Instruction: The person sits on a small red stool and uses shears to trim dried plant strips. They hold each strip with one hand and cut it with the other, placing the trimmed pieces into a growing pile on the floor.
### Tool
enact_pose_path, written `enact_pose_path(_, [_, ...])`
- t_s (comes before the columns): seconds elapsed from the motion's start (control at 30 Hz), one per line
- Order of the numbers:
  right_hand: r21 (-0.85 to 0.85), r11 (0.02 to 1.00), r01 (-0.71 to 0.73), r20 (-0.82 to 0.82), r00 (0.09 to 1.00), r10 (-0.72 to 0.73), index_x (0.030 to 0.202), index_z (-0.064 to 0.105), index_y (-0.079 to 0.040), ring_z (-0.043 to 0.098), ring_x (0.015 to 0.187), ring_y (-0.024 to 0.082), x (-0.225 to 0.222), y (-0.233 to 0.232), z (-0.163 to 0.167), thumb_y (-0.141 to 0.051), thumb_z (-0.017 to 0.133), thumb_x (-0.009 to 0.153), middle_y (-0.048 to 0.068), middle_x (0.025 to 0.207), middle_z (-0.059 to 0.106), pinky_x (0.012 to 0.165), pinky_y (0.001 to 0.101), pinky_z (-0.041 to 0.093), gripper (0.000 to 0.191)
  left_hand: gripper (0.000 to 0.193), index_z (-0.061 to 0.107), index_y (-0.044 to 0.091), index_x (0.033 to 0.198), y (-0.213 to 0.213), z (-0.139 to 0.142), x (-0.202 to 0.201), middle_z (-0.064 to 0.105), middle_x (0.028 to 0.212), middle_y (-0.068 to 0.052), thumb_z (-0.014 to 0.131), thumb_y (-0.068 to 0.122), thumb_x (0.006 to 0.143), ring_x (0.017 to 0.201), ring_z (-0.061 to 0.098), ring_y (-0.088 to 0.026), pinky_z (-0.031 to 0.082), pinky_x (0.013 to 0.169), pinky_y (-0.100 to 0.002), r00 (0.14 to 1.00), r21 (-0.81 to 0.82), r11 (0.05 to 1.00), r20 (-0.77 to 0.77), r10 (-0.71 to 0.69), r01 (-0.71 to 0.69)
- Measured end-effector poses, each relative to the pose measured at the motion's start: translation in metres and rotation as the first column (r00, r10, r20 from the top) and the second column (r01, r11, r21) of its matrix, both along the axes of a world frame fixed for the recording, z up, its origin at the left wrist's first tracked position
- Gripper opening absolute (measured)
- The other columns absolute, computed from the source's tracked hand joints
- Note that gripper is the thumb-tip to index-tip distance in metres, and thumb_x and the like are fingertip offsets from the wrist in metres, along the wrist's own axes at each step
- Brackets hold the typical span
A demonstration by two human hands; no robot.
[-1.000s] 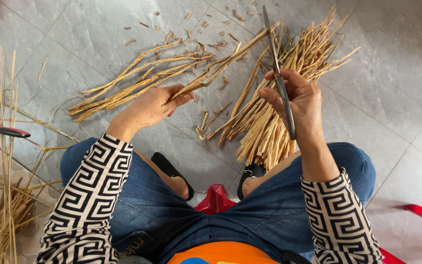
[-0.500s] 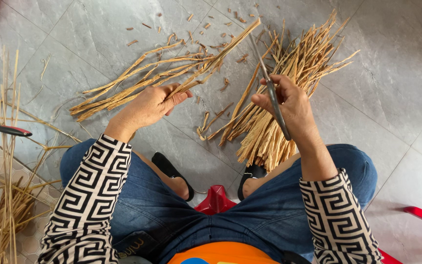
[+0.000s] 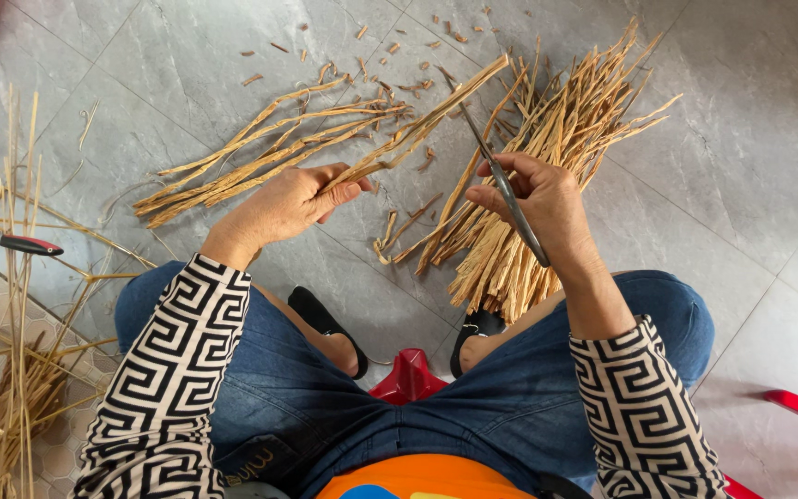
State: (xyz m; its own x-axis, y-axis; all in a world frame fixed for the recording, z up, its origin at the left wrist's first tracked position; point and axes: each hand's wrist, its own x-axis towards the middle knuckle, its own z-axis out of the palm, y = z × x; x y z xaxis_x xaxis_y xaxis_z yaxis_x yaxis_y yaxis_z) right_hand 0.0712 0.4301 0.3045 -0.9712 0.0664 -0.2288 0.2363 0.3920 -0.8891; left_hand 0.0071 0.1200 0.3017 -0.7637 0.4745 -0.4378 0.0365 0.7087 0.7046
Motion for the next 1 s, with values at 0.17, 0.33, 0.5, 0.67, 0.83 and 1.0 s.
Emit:
enact_pose_path(0.17, [0.034,0.997,0.065,-0.012,0.998,-0.065,0.109,0.074,-0.008,0.046,0.046,0.002,-0.002,-0.004,0.004,-0.027,0.082,0.087,-0.004,0.061,0.062,0.039,0.0209,0.029,0.031,0.042,0.074,0.02,0.122,-0.005,-0.004,-0.006,0.051,0.057,-0.002,0.06,0.05,0.094,0.051,0.048,-0.013,0.043,0.052,-0.034,0.993,0.037,0.999,-0.121,0.001,0.003])
enact_pose_path(0.33, [-0.089,0.985,0.149,-0.095,0.983,-0.157,0.118,0.068,-0.008,0.059,0.055,0.0,-0.009,-0.001,0.008,-0.028,0.081,0.09,-0.004,0.073,0.069,0.045,0.0186,0.046,0.037,0.035,0.073,0.015,0.122,-0.009,-0.01,-0.01,0.058,0.065,-0.001,0.068,0.038,0.095,0.056,0.052,-0.012,0.045,0.053,-0.032,0.97,0.097,0.993,-0.223,0.093,-0.073])
enact_pose_path(0.5, [-0.229,0.959,0.165,-0.203,0.956,-0.213,0.124,0.065,-0.009,0.063,0.06,0.003,-0.004,0.004,0.013,-0.027,0.08,0.093,-0.002,0.076,0.069,0.048,0.0192,0.049,0.04,0.028,0.075,0.013,0.118,-0.002,-0.025,-0.018,0.056,0.066,-0.001,0.06,0.034,0.108,0.054,0.046,-0.009,0.039,0.051,-0.029,0.948,0.217,0.955,-0.202,0.247,-0.203])
enact_pose_path(0.67, [-0.419,0.889,0.185,-0.346,0.873,-0.345,0.129,0.067,-0.009,0.061,0.063,0.006,0.006,0.047,0.028,-0.024,0.081,0.097,-0.001,0.08,0.067,0.052,0.0201,0.048,0.038,0.035,0.069,0.009,0.118,0.023,-0.032,-0.021,0.059,0.074,0.003,0.052,0.039,0.113,0.06,0.054,-0.006,0.044,0.054,-0.023,0.93,0.364,0.919,-0.264,0.255,-0.149])
enact_pose_path(0.83, [-0.588,0.799,0.126,-0.502,0.718,-0.482,0.117,0.069,-0.005,0.067,0.066,0.014,0.019,0.096,0.036,-0.019,0.073,0.115,0.008,0.086,0.07,0.055,0.0243,0.053,0.015,0.041,0.066,0.008,0.123,0.07,-0.032,-0.036,0.061,0.078,0.003,0.048,0.045,0.116,0.062,0.054,-0.005,0.045,0.055,-0.021,0.962,0.547,0.831,-0.161,0.219,-0.098])
enact_pose_path(1.0, [-0.67,0.724,0.162,-0.416,0.726,-0.548,0.111,0.068,-0.007,0.064,0.061,0.014,0.025,0.103,0.044,-0.021,0.068,0.109,0.007,0.079,0.067,0.052,0.0247,0.05,0.015,0.042,0.064,0.006,0.125,0.144,-0.041,-0.047,0.062,0.077,0.0,0.048,0.043,0.114,0.057,0.053,-0.004,0.043,0.049,-0.021,0.994,0.682,0.728,-0.02,0.112,-0.068])
